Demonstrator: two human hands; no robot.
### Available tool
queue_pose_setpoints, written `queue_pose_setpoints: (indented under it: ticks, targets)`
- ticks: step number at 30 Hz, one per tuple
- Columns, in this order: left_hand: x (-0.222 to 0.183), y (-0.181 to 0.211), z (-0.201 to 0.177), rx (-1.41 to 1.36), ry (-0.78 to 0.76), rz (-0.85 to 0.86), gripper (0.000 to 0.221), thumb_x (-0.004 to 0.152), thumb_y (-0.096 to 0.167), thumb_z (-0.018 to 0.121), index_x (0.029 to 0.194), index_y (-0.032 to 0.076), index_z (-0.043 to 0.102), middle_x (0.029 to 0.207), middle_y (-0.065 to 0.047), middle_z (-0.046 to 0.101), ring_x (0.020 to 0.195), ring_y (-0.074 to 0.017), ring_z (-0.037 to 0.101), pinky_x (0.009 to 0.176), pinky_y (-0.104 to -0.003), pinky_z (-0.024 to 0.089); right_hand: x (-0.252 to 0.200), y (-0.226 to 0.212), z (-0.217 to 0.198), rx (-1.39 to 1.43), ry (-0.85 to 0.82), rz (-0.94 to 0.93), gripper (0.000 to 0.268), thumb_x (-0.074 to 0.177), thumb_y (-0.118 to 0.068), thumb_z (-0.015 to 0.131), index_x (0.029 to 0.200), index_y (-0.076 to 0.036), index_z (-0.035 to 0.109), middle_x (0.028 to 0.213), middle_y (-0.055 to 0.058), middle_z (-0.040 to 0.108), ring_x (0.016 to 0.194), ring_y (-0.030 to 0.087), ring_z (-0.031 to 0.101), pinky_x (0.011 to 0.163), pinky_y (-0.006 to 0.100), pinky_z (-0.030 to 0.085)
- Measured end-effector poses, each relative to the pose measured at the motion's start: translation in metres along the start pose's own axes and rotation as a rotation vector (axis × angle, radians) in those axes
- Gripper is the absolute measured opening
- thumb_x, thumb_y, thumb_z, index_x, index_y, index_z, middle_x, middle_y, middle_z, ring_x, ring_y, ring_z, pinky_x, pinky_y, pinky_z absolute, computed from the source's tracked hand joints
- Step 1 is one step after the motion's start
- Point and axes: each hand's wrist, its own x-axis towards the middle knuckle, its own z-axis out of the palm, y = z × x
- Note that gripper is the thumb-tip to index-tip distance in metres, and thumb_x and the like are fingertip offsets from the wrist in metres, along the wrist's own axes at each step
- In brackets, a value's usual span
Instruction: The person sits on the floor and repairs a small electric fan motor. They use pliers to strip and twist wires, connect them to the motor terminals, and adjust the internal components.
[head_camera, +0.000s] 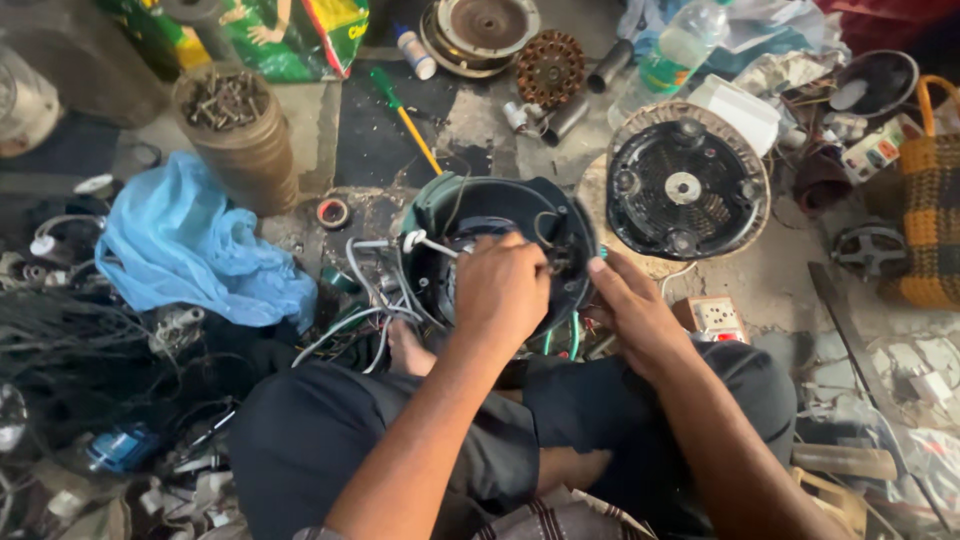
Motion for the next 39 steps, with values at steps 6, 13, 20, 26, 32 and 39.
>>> queue_pose_setpoints:
  ticks: [6,13,20,26,32,39]
  targets:
    - [0.018,-0.017,0.002,0.112,-0.041,0.073,0.009,0.079,0.02,0.074,0.081,0.013,0.08,0.09,-0.004,0.071,0.099,-0.0307,0.062,0.083,-0.05,0.045,0.0,-0.001,0.004,-0.068,0.036,0.004,0.055,0.1,-0.028,0.054,0.146,0.002,0.05,0.125,0.011,0.068,0.106,0.018,0.064,0.088,0.033,0.051]
    - [0.025,-0.025,0.013,0.132,-0.131,0.058,0.011,0.077,0.013,0.069,0.078,0.011,0.08,0.094,-0.007,0.071,0.104,-0.0305,0.06,0.085,-0.05,0.044,-0.009,-0.003,0.018,-0.049,-0.026,-0.059,0.054,0.1,-0.03,0.049,0.146,-0.001,0.051,0.13,0.008,0.067,0.113,0.014,0.064,0.097,0.03,0.05]
    - [0.025,-0.035,0.025,0.089,-0.136,0.035,0.012,0.076,0.01,0.069,0.082,0.01,0.08,0.101,-0.008,0.072,0.109,-0.0326,0.06,0.087,-0.052,0.043,-0.008,-0.006,0.022,-0.054,-0.035,-0.062,0.055,0.101,-0.029,0.049,0.148,-0.001,0.051,0.131,0.008,0.066,0.113,0.015,0.062,0.095,0.031,0.048]
    - [0.025,-0.035,0.026,0.033,-0.145,0.018,0.011,0.078,0.013,0.071,0.084,0.009,0.079,0.099,-0.009,0.072,0.108,-0.0321,0.061,0.088,-0.052,0.043,-0.009,-0.007,0.022,-0.058,-0.068,-0.061,0.057,0.101,-0.031,0.05,0.151,-0.004,0.048,0.133,0.007,0.065,0.116,0.015,0.061,0.098,0.032,0.048]
    - [0.027,-0.03,0.027,0.069,-0.172,-0.038,0.016,0.07,0.015,0.075,0.083,0.007,0.08,0.1,-0.01,0.072,0.109,-0.0323,0.06,0.09,-0.05,0.042,-0.007,-0.006,0.019,-0.097,-0.041,-0.053,0.059,0.1,-0.032,0.05,0.153,-0.006,0.046,0.137,0.005,0.064,0.119,0.014,0.061,0.1,0.033,0.048]
    - [0.022,-0.034,0.033,-0.034,-0.066,-0.027,0.015,0.074,0.015,0.074,0.085,0.007,0.081,0.1,-0.011,0.071,0.106,-0.034,0.059,0.091,-0.051,0.04,-0.007,-0.005,0.02,-0.05,-0.063,-0.038,0.059,0.101,-0.03,0.049,0.153,-0.005,0.045,0.136,0.009,0.063,0.117,0.019,0.062,0.098,0.035,0.049]
